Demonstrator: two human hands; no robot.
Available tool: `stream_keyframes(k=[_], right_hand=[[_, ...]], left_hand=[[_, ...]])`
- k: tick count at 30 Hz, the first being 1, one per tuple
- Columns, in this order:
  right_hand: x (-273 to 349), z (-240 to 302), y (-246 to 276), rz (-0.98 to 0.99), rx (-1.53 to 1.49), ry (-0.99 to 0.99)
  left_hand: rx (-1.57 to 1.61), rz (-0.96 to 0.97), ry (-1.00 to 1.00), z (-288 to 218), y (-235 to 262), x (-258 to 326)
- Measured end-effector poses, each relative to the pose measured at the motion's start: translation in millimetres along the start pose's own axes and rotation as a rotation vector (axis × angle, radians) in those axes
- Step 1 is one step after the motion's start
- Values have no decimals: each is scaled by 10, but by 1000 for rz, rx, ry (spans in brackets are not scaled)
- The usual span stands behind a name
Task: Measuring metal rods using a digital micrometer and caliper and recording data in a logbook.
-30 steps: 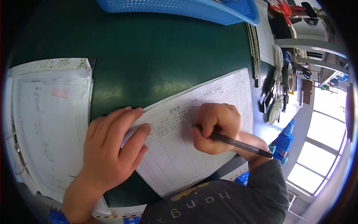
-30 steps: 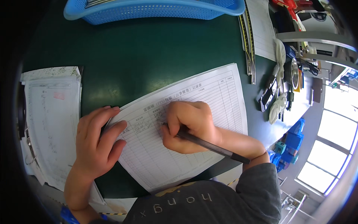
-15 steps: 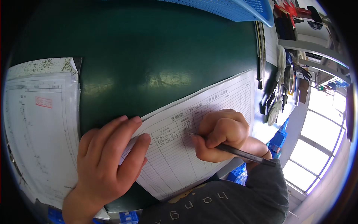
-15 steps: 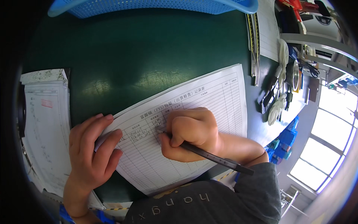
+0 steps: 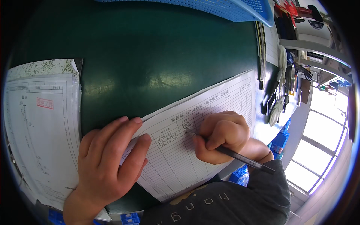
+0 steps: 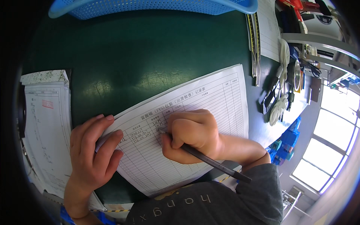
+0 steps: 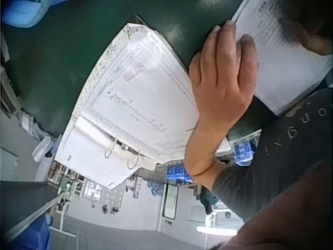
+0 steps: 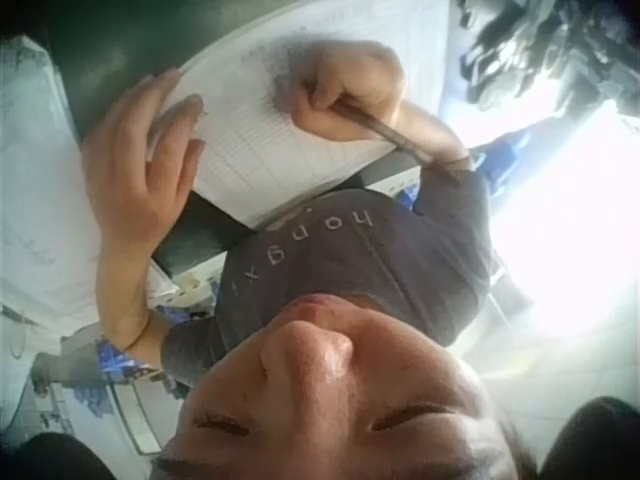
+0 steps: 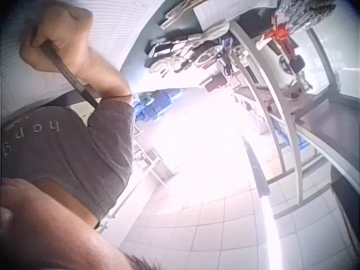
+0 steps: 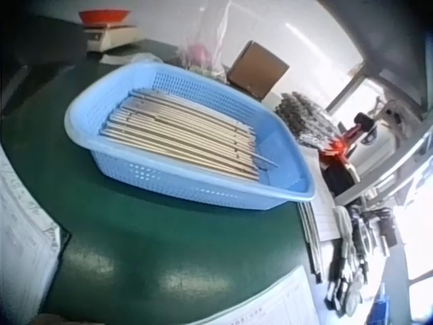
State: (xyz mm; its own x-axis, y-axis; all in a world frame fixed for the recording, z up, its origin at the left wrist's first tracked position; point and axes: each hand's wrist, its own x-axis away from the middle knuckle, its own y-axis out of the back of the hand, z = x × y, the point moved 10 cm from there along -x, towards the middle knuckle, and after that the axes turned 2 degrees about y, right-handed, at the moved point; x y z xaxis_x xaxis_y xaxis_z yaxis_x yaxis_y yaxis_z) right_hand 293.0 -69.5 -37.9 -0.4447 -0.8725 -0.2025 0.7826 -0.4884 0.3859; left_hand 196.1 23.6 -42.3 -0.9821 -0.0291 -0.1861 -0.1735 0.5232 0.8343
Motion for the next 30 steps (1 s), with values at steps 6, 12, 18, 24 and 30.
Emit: stream_keyframes(k=[6,12,18,24,30], right_hand=[[8,-7,7,11,-2,-4],[4,16,28,50,31,63],[-4,-30,33,25,15,-9],[5,-30,48,-7,5,-13],[12,-36,62,-16,13,-16]], left_hand=[[2,-3,-3,-7,5,-3],[1,3,-7,0,-3,2],[-3,8,-9,-7,1,-5],[52,61,-21,-5,-42,22],[48,60,-23,-9,-48,23]])
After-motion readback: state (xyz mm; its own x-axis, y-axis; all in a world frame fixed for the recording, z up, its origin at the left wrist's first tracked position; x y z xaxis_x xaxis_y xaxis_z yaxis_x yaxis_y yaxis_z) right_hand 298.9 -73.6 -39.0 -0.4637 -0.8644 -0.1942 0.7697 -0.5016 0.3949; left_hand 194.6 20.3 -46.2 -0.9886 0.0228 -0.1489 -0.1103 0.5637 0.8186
